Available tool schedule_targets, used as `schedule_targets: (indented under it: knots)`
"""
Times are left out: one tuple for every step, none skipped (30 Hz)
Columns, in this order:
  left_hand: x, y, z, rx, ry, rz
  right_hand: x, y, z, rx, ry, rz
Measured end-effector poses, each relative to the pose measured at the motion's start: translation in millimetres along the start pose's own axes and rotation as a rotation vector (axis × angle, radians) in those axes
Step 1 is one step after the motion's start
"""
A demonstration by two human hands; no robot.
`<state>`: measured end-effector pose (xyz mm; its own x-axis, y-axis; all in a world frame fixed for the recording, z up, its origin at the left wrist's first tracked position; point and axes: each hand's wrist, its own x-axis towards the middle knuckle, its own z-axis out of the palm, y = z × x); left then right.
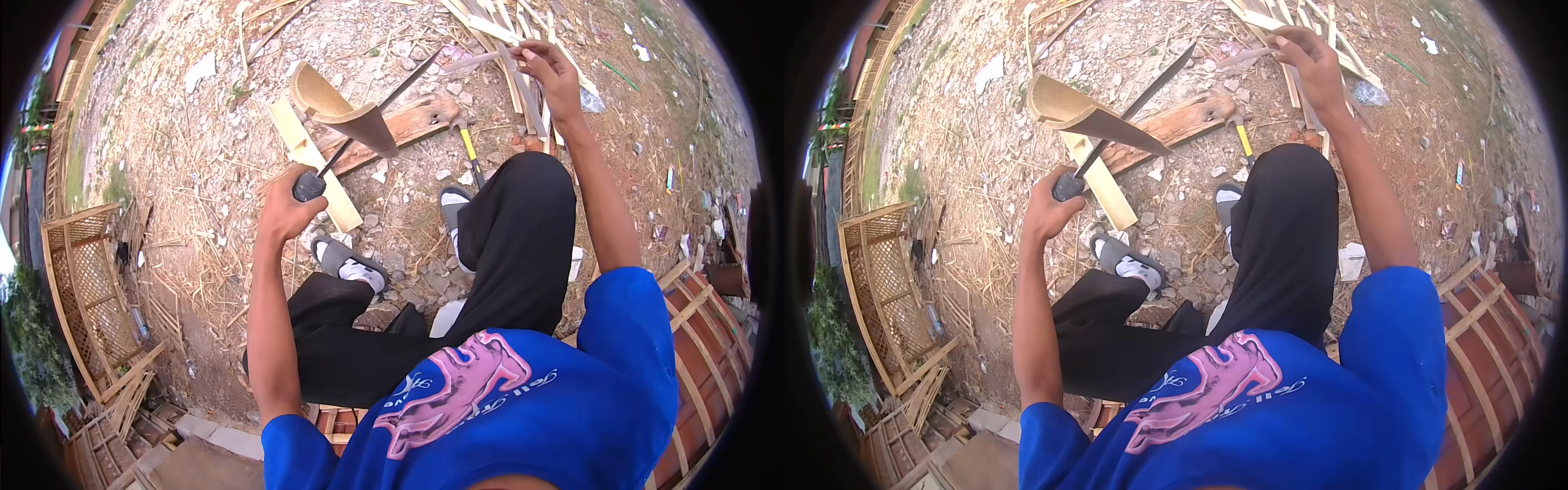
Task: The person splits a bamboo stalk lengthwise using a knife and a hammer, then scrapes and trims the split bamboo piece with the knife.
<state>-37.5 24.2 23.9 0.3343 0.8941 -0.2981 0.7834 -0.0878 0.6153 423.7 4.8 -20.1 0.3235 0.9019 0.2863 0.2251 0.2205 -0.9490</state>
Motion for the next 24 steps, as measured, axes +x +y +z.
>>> schedule_targets:
  knots:
    - [9.6, -2.5, 2.4, 0.030, -0.016, 0.013, -28.7, 38.9, -14.1, 0.063, 0.115, 0.221]
    - [17.6, 1.2, 2.2, -0.008, -0.039, -0.016, -64.8, 82.3, -20.0, -0.053, 0.117, 0.328]
    - [26.8, 1.9, 2.7, -0.014, -0.024, -0.012, -105.1, 125.3, -22.8, -0.442, 0.010, 0.498]
    - [30.2, 0.7, 2.9, -0.016, -0.015, -0.014, -151.2, 157.9, -23.1, -0.707, -0.170, 0.631]
    - [36.5, 0.4, 1.6, -0.018, 0.002, -0.011, -187.5, 176.2, -23.5, -0.773, -0.276, 0.736]
    - [41.0, 1.8, 0.0, -0.041, 0.003, -0.015, -222.7, 186.0, -22.1, -0.814, -0.367, 0.835]
    - [46.9, -2.7, -2.9, -0.005, -0.010, -0.019, -249.2, 190.2, -21.1, -0.820, -0.409, 0.899]
    - [48.3, -0.1, -5.0, -0.007, -0.005, -0.038, -265.8, 191.5, -21.9, -0.817, -0.428, 0.937]
    - [48.7, 3.2, -8.2, -0.010, 0.012, -0.055, -276.2, 191.1, -23.1, -0.817, -0.431, 0.959]
    - [48.6, 0.3, -9.4, -0.025, 0.034, -0.060, -280.8, 190.7, -24.2, -0.813, -0.430, 0.973]
    - [48.3, -4.6, -10.5, -0.035, 0.051, -0.065, -283.7, 190.2, -27.1, -0.808, -0.421, 0.983]
    - [48.1, -7.7, -13.3, -0.045, 0.067, -0.070, -286.1, 190.1, -29.5, -0.802, -0.414, 0.990]
    - [46.4, -9.3, -17.9, -0.052, 0.065, -0.069, -287.3, 189.5, -32.1, -0.792, -0.409, 0.996]
    - [46.3, -9.7, -22.6, -0.062, 0.065, -0.063, -288.6, 187.9, -34.1, -0.786, -0.404, 1.000]
    - [46.9, -8.1, -25.9, -0.076, 0.065, -0.056, -289.3, 186.1, -37.3, -0.778, -0.394, 1.005]
    - [46.7, -4.1, -29.3, -0.064, 0.045, -0.095, -291.2, 184.4, -39.4, -0.770, -0.391, 1.007]
    - [46.5, -5.1, -29.1, -0.084, 0.041, -0.106, -290.1, 183.0, -41.6, -0.764, -0.382, 1.006]
    - [49.1, -7.8, -27.5, -0.102, 0.042, -0.109, -289.9, 180.6, -44.4, -0.759, -0.374, 1.009]
    - [49.6, -12.6, -23.9, -0.121, 0.040, -0.118, -290.5, 180.0, -46.1, -0.753, -0.367, 1.008]
    - [48.7, -15.2, -13.9, -0.094, 0.088, -0.101, -290.9, 178.6, -48.6, -0.743, -0.360, 1.008]
    - [46.3, -16.0, -5.7, -0.075, 0.077, -0.079, -290.4, 178.4, -49.8, -0.737, -0.357, 1.010]
    - [43.0, -19.9, 2.0, -0.068, 0.074, -0.064, -288.6, 178.1, -52.0, -0.725, -0.345, 1.011]
    - [41.7, -22.5, 7.4, -0.060, 0.072, -0.045, -287.2, 177.3, -52.9, -0.715, -0.333, 1.009]
    - [41.6, -24.8, 10.4, -0.046, 0.069, -0.033, -283.3, 179.9, -53.8, -0.699, -0.317, 1.010]
